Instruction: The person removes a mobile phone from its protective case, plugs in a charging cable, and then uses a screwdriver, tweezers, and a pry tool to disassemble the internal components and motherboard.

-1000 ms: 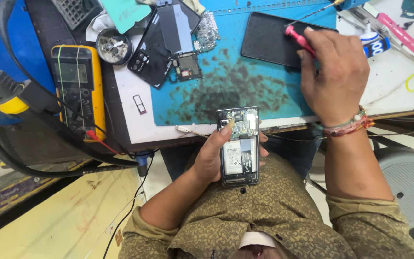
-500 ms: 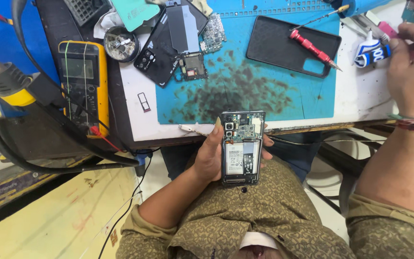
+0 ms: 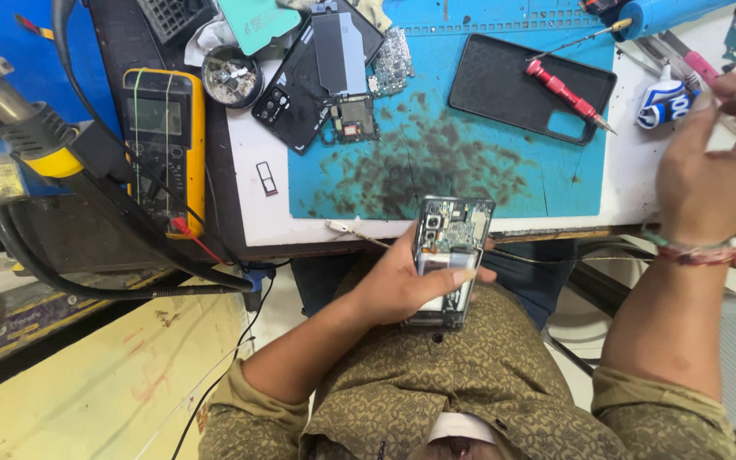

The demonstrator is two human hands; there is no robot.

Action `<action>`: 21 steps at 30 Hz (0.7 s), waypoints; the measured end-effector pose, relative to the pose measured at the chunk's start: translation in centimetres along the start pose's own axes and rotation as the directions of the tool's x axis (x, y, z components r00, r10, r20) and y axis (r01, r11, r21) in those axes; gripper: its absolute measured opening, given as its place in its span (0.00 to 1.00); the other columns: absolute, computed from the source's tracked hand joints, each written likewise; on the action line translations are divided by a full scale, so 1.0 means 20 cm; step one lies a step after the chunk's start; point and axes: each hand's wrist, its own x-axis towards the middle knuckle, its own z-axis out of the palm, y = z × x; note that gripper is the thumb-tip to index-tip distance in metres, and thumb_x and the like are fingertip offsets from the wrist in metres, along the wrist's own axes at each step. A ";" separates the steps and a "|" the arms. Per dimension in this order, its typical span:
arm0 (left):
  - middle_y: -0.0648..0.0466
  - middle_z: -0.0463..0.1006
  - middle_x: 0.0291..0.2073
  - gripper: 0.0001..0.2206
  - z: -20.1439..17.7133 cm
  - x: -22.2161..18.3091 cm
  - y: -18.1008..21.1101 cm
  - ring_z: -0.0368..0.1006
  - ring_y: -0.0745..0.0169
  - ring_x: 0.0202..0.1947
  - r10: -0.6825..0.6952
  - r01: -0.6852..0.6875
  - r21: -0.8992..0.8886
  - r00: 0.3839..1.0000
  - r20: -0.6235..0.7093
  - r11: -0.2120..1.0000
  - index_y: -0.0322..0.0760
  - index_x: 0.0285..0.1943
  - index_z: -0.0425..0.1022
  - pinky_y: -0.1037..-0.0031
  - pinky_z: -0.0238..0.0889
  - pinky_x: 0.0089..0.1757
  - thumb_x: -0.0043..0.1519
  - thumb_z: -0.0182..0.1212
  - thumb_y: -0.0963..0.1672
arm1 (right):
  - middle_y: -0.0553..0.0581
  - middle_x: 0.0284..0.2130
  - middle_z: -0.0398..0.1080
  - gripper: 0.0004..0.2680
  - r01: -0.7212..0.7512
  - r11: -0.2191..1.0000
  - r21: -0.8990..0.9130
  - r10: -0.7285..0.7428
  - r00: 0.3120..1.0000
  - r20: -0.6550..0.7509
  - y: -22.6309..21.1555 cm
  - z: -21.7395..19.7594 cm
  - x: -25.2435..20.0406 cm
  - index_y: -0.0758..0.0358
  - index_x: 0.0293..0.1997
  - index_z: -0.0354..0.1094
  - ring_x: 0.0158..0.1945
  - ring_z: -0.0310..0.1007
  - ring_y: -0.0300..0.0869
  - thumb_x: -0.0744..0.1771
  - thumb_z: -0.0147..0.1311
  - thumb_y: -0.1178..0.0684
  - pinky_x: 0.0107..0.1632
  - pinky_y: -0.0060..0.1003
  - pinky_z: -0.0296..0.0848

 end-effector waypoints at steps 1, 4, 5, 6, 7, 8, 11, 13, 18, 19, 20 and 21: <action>0.40 0.77 0.50 0.34 0.01 0.01 0.03 0.79 0.50 0.49 -0.004 0.008 0.091 0.999 -0.047 0.996 0.29 0.72 0.55 0.61 0.76 0.50 0.61 0.70 0.44 | 0.61 0.51 0.72 0.08 0.026 1.000 -0.005 -0.026 1.000 -0.009 -0.04 0.00 0.00 0.70 0.54 0.68 0.51 0.74 0.48 0.69 0.50 0.69 0.57 0.37 0.73; 0.42 0.80 0.46 0.39 -0.05 0.11 0.19 0.79 0.51 0.45 -0.031 0.078 0.308 0.987 -0.155 0.948 0.32 0.65 0.60 0.63 0.76 0.46 0.46 0.78 0.47 | 0.60 0.50 0.74 0.08 0.081 0.996 -0.034 -0.081 0.997 -0.002 -0.18 0.01 -0.04 0.67 0.51 0.70 0.54 0.74 0.51 0.68 0.55 0.67 0.59 0.39 0.71; 0.43 0.81 0.46 0.38 -0.08 0.15 0.25 0.79 0.51 0.46 -0.013 0.077 0.530 0.992 -0.124 0.845 0.32 0.62 0.63 0.64 0.75 0.46 0.45 0.79 0.49 | 0.60 0.50 0.74 0.07 0.090 0.995 -0.034 -0.090 0.996 0.002 -0.22 0.01 -0.05 0.66 0.51 0.70 0.54 0.74 0.52 0.68 0.56 0.66 0.60 0.40 0.70; 0.45 0.81 0.45 0.38 -0.11 0.20 0.33 0.80 0.52 0.46 0.005 0.063 0.720 0.996 -0.092 0.691 0.32 0.60 0.66 0.65 0.73 0.47 0.44 0.80 0.52 | 0.61 0.50 0.75 0.08 0.082 0.997 -0.009 -0.082 0.997 0.006 -0.26 0.03 -0.07 0.66 0.52 0.71 0.54 0.74 0.53 0.68 0.57 0.66 0.59 0.41 0.70; 0.46 0.82 0.45 0.38 -0.13 0.23 0.39 0.80 0.52 0.47 0.014 0.045 0.867 0.998 -0.059 0.497 0.33 0.58 0.69 0.66 0.72 0.48 0.42 0.81 0.54 | 0.61 0.50 0.76 0.07 0.077 0.997 0.010 -0.078 0.997 0.014 -0.31 0.03 -0.09 0.66 0.51 0.72 0.54 0.74 0.54 0.68 0.58 0.65 0.59 0.42 0.70; 0.45 0.81 0.45 0.38 -0.13 0.27 0.44 0.79 0.49 0.48 0.034 -0.011 0.911 0.999 -0.003 0.413 0.33 0.58 0.71 0.65 0.70 0.48 0.42 0.80 0.55 | 0.61 0.50 0.76 0.07 0.084 0.996 0.028 -0.084 0.996 0.013 -0.34 0.05 -0.09 0.66 0.51 0.72 0.54 0.75 0.54 0.69 0.59 0.65 0.59 0.43 0.70; 0.43 0.80 0.47 0.36 -0.11 0.34 0.52 0.76 0.42 0.50 0.079 -0.127 0.981 0.990 0.116 0.147 0.34 0.57 0.73 0.60 0.67 0.49 0.44 0.77 0.56 | 0.60 0.50 0.77 0.05 0.101 0.991 0.089 -0.102 0.995 0.016 -0.43 0.05 -0.08 0.64 0.51 0.73 0.54 0.76 0.52 0.70 0.61 0.63 0.59 0.41 0.71; 0.43 0.79 0.49 0.33 -0.07 0.35 0.53 0.74 0.40 0.53 0.124 -0.143 0.989 0.982 0.145 -0.022 0.36 0.59 0.73 0.57 0.66 0.50 0.48 0.73 0.56 | 0.59 0.49 0.76 0.05 0.103 0.982 0.161 -0.102 0.995 -0.013 -0.47 0.02 0.03 0.65 0.51 0.74 0.52 0.76 0.50 0.71 0.63 0.61 0.57 0.40 0.71; 0.41 0.72 0.54 0.35 0.02 0.24 0.41 0.68 0.41 0.57 0.381 -0.088 0.976 0.910 0.161 -0.201 0.31 0.59 0.73 0.53 0.57 0.57 0.51 0.69 0.59 | 0.63 0.42 0.74 0.06 0.433 0.901 -0.008 -0.427 0.885 -0.184 -0.64 -0.20 0.58 0.72 0.49 0.72 0.46 0.73 0.51 0.70 0.64 0.63 0.50 0.41 0.70; 0.42 0.72 0.56 0.36 0.01 0.22 0.38 0.67 0.41 0.58 0.481 -0.102 0.962 0.849 0.217 -0.254 0.30 0.58 0.73 0.51 0.54 0.58 0.50 0.69 0.59 | 0.63 0.42 0.74 0.06 0.434 0.901 0.000 -0.429 0.891 -0.149 -0.69 -0.23 0.69 0.72 0.49 0.72 0.46 0.73 0.51 0.70 0.64 0.63 0.49 0.40 0.70; 0.42 0.72 0.57 0.36 0.01 0.20 0.34 0.67 0.43 0.59 0.529 -0.109 0.970 0.822 0.210 -0.216 0.30 0.59 0.73 0.51 0.53 0.60 0.52 0.69 0.59 | 0.63 0.42 0.74 0.06 0.439 0.898 0.006 -0.437 0.894 -0.102 -0.72 -0.25 0.82 0.72 0.49 0.72 0.46 0.73 0.50 0.70 0.64 0.63 0.49 0.40 0.71; 0.43 0.72 0.57 0.35 -0.01 0.17 0.31 0.67 0.44 0.60 0.575 -0.117 0.977 0.793 0.200 -0.178 0.30 0.60 0.73 0.52 0.52 0.61 0.54 0.68 0.59 | 0.62 0.42 0.74 0.06 0.435 0.900 0.012 -0.434 0.900 -0.045 -0.76 -0.23 0.94 0.72 0.49 0.71 0.45 0.73 0.50 0.70 0.64 0.63 0.49 0.40 0.71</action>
